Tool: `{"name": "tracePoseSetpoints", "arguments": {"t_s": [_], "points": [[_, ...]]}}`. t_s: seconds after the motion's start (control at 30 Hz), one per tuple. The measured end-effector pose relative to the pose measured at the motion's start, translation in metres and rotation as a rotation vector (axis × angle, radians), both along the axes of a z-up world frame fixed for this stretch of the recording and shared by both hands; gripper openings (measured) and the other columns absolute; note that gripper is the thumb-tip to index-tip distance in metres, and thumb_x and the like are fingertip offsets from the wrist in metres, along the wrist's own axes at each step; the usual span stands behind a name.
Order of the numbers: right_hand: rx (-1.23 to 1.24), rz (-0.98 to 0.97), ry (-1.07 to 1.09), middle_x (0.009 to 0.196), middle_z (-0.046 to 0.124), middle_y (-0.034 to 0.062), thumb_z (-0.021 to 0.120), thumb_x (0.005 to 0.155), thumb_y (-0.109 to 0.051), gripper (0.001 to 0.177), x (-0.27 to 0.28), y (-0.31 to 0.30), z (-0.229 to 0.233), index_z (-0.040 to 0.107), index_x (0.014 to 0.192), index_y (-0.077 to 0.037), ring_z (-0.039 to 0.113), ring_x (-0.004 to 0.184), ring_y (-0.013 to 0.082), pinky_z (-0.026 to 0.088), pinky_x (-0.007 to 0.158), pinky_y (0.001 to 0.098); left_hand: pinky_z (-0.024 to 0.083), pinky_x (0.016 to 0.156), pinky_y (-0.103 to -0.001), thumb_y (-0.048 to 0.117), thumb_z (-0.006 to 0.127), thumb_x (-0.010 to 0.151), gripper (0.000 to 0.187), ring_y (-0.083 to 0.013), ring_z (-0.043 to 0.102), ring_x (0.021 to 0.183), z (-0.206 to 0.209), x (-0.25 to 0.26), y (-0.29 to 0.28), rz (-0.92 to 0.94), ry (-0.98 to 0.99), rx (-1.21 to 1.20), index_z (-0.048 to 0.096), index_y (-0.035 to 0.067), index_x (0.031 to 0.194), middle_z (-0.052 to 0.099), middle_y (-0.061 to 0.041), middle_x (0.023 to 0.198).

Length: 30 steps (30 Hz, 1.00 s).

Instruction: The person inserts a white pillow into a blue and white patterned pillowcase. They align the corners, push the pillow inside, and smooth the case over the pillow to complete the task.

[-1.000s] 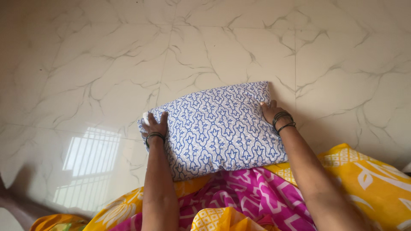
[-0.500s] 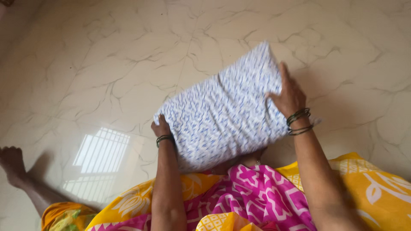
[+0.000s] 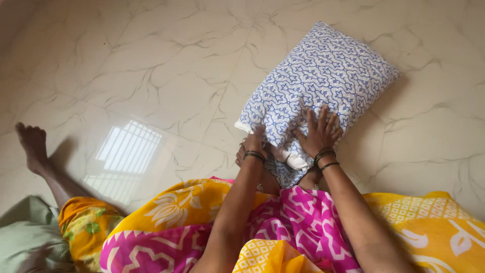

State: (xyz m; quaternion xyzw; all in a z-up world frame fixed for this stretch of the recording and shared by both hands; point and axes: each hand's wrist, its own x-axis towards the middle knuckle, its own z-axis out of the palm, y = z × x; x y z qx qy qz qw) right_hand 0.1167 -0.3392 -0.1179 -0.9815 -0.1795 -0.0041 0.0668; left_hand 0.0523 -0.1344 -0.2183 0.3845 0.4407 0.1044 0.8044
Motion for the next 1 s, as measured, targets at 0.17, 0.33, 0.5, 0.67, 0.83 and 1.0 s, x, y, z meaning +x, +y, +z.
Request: {"name": "tracePoseSetpoints", "arguments": {"t_s": [0.17,0.33,0.5,0.67,0.83,1.0], "points": [[0.607,-0.622,0.043,0.164,-0.001,0.0354,0.088,0.075,-0.074,0.135,0.021,-0.024,-0.043,0.015,0.167,-0.007,0.007,0.155,0.0525,0.017,0.124,0.0612,0.052,0.088,-0.042,0.035,0.081,0.076,0.066,-0.0271,0.063,0.104,0.054,-0.004,0.002,-0.066,-0.201,-0.079,0.061,0.006,0.133,0.066,-0.013,0.122],[1.554,-0.466,0.312,0.159,0.037,0.0169,0.089,0.061,-0.008,0.117,0.058,-0.048,-0.047,0.024,0.158,-0.004,0.043,0.143,0.0319,0.039,0.117,0.0441,0.050,0.081,-0.049,0.044,0.075,0.077,0.067,-0.0307,0.062,0.096,0.088,-0.008,-0.006,-0.101,0.060,-0.166,0.064,0.007,0.131,0.063,-0.015,0.127],[1.859,-0.116,0.318,0.155,0.049,0.0142,0.080,0.065,0.007,0.108,0.070,-0.068,0.028,0.033,0.162,-0.006,0.051,0.141,0.0301,0.046,0.118,0.0436,0.052,0.077,-0.045,0.037,0.083,0.082,0.064,-0.0294,0.066,0.088,0.118,-0.001,0.006,-0.334,-0.363,-0.140,0.064,0.000,0.131,0.063,-0.018,0.118],[1.398,-0.377,0.169,0.161,0.021,0.0173,0.088,0.065,-0.009,0.128,0.085,-0.079,-0.010,0.002,0.159,-0.011,0.032,0.146,0.0329,0.035,0.116,0.0447,0.052,0.087,-0.043,0.030,0.088,0.074,0.077,-0.0293,0.065,0.101,0.092,0.001,0.003,-0.361,-0.193,0.085,0.054,-0.004,0.134,0.064,-0.019,0.124],[0.825,-0.509,0.012,0.164,0.022,0.0324,0.093,0.077,-0.046,0.121,0.073,-0.079,-0.037,0.020,0.163,-0.002,0.021,0.152,0.0487,0.023,0.122,0.0544,0.049,0.104,-0.040,0.017,0.095,0.059,0.110,-0.0304,0.057,0.125,0.027,-0.012,0.010,-0.041,-0.145,0.529,0.029,-0.006,0.145,0.055,-0.021,0.139],[0.672,-0.169,0.016,0.154,0.043,0.0292,0.083,0.076,-0.055,0.102,0.079,-0.083,-0.026,0.041,0.152,-0.002,0.039,0.145,0.0465,0.034,0.121,0.0555,0.040,0.108,-0.049,0.000,0.080,0.069,0.080,-0.0446,0.049,0.127,0.040,0.000,0.074,0.230,0.014,1.266,0.040,-0.014,0.137,0.052,-0.035,0.137]]}}
